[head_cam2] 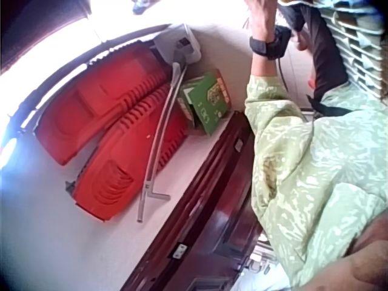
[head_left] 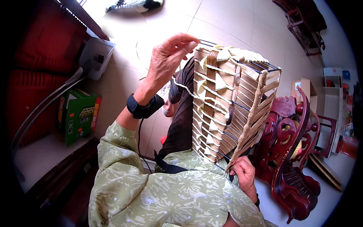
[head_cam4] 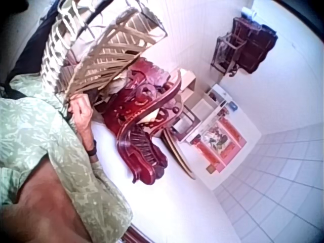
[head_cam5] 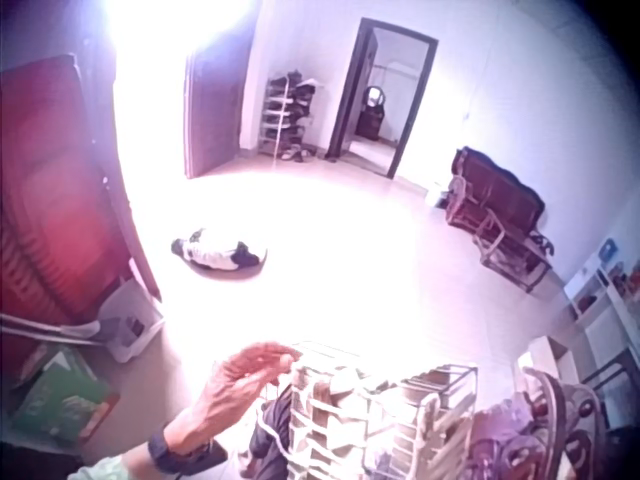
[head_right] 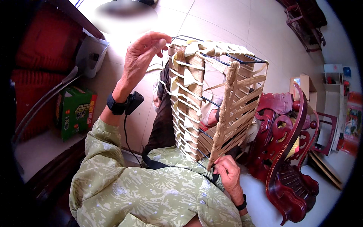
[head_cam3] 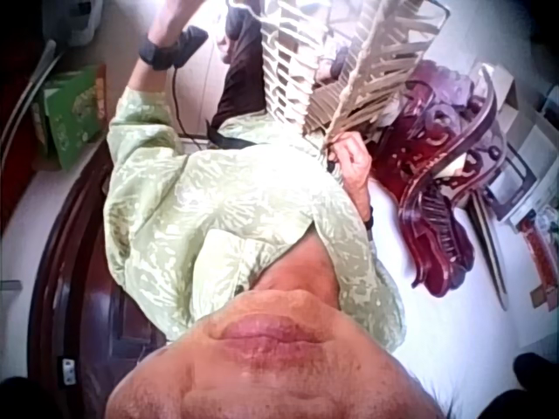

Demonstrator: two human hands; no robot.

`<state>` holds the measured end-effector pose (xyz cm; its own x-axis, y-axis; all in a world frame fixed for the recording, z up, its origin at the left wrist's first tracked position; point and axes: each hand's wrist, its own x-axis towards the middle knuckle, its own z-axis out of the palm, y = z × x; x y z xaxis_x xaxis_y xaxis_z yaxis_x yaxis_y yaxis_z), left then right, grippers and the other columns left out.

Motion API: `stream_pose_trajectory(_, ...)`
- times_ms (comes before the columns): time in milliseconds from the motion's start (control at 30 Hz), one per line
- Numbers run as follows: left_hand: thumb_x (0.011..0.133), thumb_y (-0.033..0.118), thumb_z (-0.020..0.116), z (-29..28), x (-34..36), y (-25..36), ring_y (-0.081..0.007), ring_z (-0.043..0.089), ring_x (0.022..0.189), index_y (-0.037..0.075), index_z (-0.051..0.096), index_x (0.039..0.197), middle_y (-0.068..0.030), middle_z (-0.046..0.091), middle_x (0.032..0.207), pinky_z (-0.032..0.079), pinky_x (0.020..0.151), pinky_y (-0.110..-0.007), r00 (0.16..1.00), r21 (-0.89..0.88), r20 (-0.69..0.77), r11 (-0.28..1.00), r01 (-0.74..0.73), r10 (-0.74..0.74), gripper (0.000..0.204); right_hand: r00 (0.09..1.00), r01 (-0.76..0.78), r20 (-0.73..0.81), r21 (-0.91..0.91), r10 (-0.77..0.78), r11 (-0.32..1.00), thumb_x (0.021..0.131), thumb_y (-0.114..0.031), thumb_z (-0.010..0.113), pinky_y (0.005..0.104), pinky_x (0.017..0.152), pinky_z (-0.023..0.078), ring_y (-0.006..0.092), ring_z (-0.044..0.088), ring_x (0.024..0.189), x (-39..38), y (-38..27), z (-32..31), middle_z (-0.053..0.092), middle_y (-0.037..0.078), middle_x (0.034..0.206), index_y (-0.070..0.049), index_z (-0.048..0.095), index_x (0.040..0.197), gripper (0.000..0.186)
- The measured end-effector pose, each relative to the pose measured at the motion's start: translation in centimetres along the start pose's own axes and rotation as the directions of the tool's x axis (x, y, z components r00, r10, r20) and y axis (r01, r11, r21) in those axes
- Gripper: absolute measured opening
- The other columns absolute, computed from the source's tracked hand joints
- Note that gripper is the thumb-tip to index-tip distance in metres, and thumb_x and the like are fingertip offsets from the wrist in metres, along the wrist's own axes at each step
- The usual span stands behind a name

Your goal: The person weaves thin wooden strips into a cage-like basket frame by hand.

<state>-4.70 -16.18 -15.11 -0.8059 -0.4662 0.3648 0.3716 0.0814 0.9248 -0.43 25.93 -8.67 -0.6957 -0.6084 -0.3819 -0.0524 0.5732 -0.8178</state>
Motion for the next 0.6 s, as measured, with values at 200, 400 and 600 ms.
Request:
stream_pose_trajectory(200, 0.089, 0.007, 0.068, 0.3, 1.3, 0.0, -0.0094, 0.067, 0.078, 0.008, 0.072, 0.099, -0.0011, 0.070, 0.088, 0.053, 0.068, -0.024, 0.991, 0.086, 0.106, 0.992, -0.094, 0.085, 0.011, 1.000, 0.004, -0.006, -0.003, -0.004, 1.000, 0.096, -0.008, 0.058, 0.0254, 0.060, 0.049, 0.0130, 0.061, 0.066, 0.0, -0.2, 0.0, 0.056, 0.009, 0.090, 0.004, 0.061, 0.083, 0.018)
stream_pose_trajectory(400, 0.091, 0.000, 0.063, 0.0, 2.0, -0.3, -0.0103, 0.064, 0.078, 0.005, 0.068, 0.094, -0.0042, 0.067, 0.090, 0.054, 0.070, -0.024, 0.965, 0.170, 0.206, 0.965, -0.198, 0.162, 0.008, 0.999, 0.034, -0.016, -0.042, -0.035, 0.999, 0.092, -0.002, 0.057, 0.0261, 0.058, 0.050, 0.0142, 0.063, 0.064, 0.0, -0.2, -0.1, 0.061, 0.011, 0.092, 0.004, 0.061, 0.085, 0.010)
stream_pose_trajectory(600, 0.088, 0.004, 0.067, 0.3, 2.3, 0.1, -0.0118, 0.065, 0.076, 0.005, 0.069, 0.091, -0.0042, 0.068, 0.087, 0.053, 0.068, -0.025, 0.965, 0.306, 0.178, 0.921, -0.240, 0.192, 0.003, 1.000, 0.008, -0.011, -0.014, -0.008, 1.000, 0.095, -0.009, 0.058, 0.0255, 0.061, 0.050, 0.0129, 0.062, 0.065, 0.1, -0.4, -0.1, 0.057, 0.009, 0.089, 0.004, 0.062, 0.085, 0.017)
